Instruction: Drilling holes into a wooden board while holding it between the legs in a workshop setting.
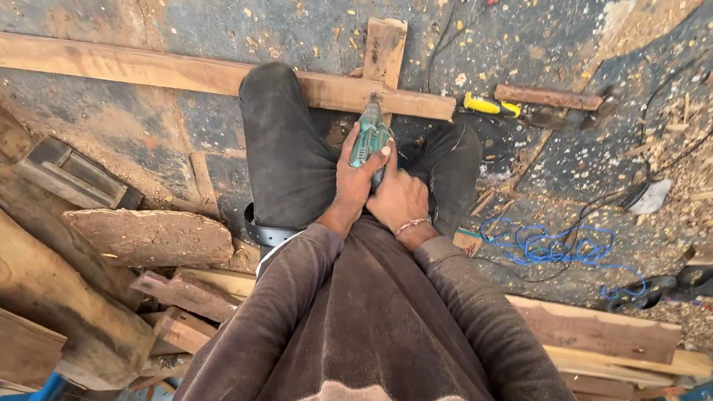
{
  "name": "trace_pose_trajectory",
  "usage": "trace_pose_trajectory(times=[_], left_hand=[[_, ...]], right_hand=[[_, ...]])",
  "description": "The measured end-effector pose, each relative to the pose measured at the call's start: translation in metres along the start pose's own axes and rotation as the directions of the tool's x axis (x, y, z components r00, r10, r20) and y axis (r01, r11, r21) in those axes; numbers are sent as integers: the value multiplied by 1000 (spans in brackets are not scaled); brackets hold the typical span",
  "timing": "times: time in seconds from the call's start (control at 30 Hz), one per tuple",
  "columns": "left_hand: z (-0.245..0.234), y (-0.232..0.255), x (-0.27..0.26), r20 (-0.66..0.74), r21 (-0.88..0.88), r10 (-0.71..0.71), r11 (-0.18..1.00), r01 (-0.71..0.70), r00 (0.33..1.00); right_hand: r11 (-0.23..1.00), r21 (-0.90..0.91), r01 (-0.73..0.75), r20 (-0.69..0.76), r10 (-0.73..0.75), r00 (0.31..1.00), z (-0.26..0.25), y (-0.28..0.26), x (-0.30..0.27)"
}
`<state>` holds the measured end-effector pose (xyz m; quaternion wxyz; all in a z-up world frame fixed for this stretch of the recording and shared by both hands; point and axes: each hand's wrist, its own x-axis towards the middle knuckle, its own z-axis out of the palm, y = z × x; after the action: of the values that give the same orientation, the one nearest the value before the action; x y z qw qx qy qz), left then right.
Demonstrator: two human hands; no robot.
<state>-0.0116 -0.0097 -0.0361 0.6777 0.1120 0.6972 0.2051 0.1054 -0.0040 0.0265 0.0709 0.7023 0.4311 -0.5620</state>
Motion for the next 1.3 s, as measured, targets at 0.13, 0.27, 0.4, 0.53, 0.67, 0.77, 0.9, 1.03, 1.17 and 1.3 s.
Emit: trace_pose_trajectory(times=[0.13,0.27,0.4,0.53,0.67,0.77,0.9,1.03,1.17,1.3], left_hand=[[4,8,1,-15,58,12,998,-12,1000],[6,15,-1,-11,43,-58,997,58,998],[5,18,-4,-2,44,-77,996,77,997],[1,-4,1,3,41,-53,998,52,999],[-9,-26,12,82,56,243,967,-248,966],[-8,-13,3,-20,260,273,930,-259,962],[3,11,-22,-98,395,68,918,-24,993],[5,32,-59,-37,412,26,911,-9,999],[9,18,-76,43,415,188,890,-189,981],[11,-5,-84,237,318,551,734,-600,800]], right_hand=[[1000,-7,-1,25,1,1000,-7,-4,3],[1000,0,-9,23,9,1000,-1,2,3],[1000,27,-15,12,15,1000,-4,-2,-1],[999,34,5,-33,-4,999,14,15,-6],[999,-25,28,-54,-30,998,30,19,-1],[996,-76,53,-55,-57,997,33,11,-1],[998,-63,-9,-102,3,995,26,11,-18],[997,-69,-37,-137,27,990,16,5,-42],[996,-78,-32,-214,15,977,13,10,-71],[982,-103,159,-553,-189,812,35,36,-83]])
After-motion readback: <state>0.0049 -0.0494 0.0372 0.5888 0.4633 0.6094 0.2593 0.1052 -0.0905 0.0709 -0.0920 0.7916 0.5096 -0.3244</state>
